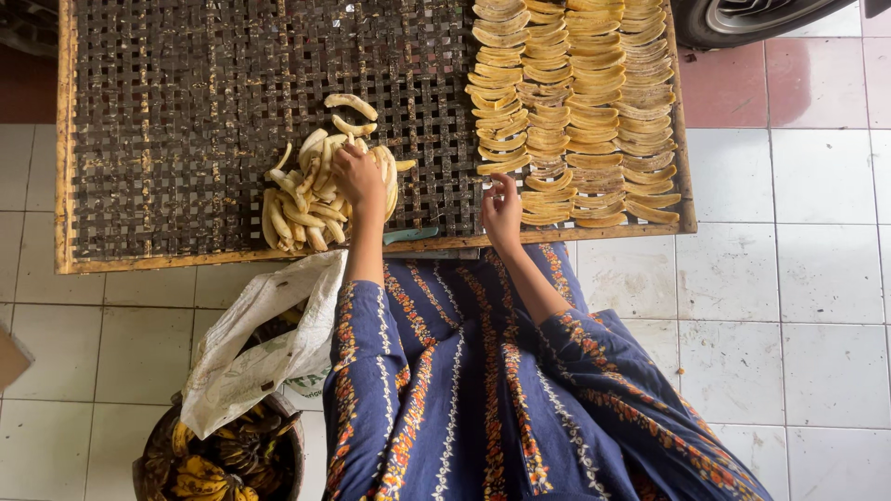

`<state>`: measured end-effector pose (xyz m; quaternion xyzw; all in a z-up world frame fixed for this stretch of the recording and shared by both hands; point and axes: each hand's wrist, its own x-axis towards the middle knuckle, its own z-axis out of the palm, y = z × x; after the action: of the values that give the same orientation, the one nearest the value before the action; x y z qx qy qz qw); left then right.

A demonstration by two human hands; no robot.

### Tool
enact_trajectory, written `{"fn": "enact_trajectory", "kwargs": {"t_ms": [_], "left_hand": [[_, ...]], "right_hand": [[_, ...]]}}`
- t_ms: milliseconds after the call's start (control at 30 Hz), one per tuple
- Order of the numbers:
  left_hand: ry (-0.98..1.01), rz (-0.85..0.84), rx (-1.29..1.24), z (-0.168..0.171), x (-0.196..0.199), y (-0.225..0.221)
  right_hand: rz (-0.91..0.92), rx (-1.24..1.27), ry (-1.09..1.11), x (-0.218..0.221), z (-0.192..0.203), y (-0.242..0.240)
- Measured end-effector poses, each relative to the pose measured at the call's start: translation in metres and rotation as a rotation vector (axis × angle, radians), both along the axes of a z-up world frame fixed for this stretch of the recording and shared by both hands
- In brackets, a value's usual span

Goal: The person picks up peeled bananas from a central pile and arranges them into neat rows on a woven drying rack.

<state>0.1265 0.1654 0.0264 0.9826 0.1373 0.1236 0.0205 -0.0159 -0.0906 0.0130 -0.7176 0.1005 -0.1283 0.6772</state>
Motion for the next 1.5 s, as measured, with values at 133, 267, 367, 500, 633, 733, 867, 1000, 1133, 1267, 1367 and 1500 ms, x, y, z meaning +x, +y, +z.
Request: {"fn": "enact_trajectory", "kwargs": {"t_ms": [133, 267, 367, 500, 633, 733, 867, 1000, 1133, 1267, 1367, 1500], "left_hand": [[0.155, -0.014, -0.137, -0.002, -0.001, 0.016], [0.046, -0.065, -0.097, -0.013, -0.005, 0.017], [0.041, -0.066, -0.059, -0.014, -0.008, 0.017], [0.073, 0.027, 0.013, -0.006, -0.022, -0.007], [0.303, 0.115, 0.252, 0.023, -0.017, -0.035], [0.252, 0.138, 0.235, 0.022, -0.004, -0.035], [0.156, 0.052, 0.111, -0.011, 0.0, -0.033], [-0.002, -0.024, 0.029, -0.04, -0.013, -0.048], [-0.037, -0.073, -0.124, -0.051, -0.028, -0.067], [-0.219, -0.15, -0.294, -0.045, -0.056, -0.071], [0.146, -0.005, -0.926, -0.025, -0.068, -0.064], [-0.008, -0.094, -1.572, -0.029, -0.095, -0.06]], "right_hand": [[0.078, 0.019, 0.017, -0.006, 0.005, 0.01], [0.118, 0.037, 0.049, -0.008, 0.001, 0.013], [0.144, 0.047, 0.058, -0.008, -0.001, 0.013], [0.151, 0.014, 0.079, -0.009, 0.005, 0.017], [0.158, -0.08, 0.105, -0.014, 0.017, 0.02], [0.165, -0.103, 0.092, -0.016, 0.022, 0.02], [0.153, -0.089, 0.081, -0.012, 0.022, 0.018], [0.16, -0.147, 0.079, -0.013, 0.014, 0.019], [0.193, -0.117, 0.08, -0.01, 0.008, 0.017], [0.241, -0.082, 0.121, -0.01, 0.003, 0.012], [0.312, -0.154, 0.153, -0.008, 0.002, 0.01], [0.357, -0.299, -0.089, -0.01, 0.017, 0.019]]}}
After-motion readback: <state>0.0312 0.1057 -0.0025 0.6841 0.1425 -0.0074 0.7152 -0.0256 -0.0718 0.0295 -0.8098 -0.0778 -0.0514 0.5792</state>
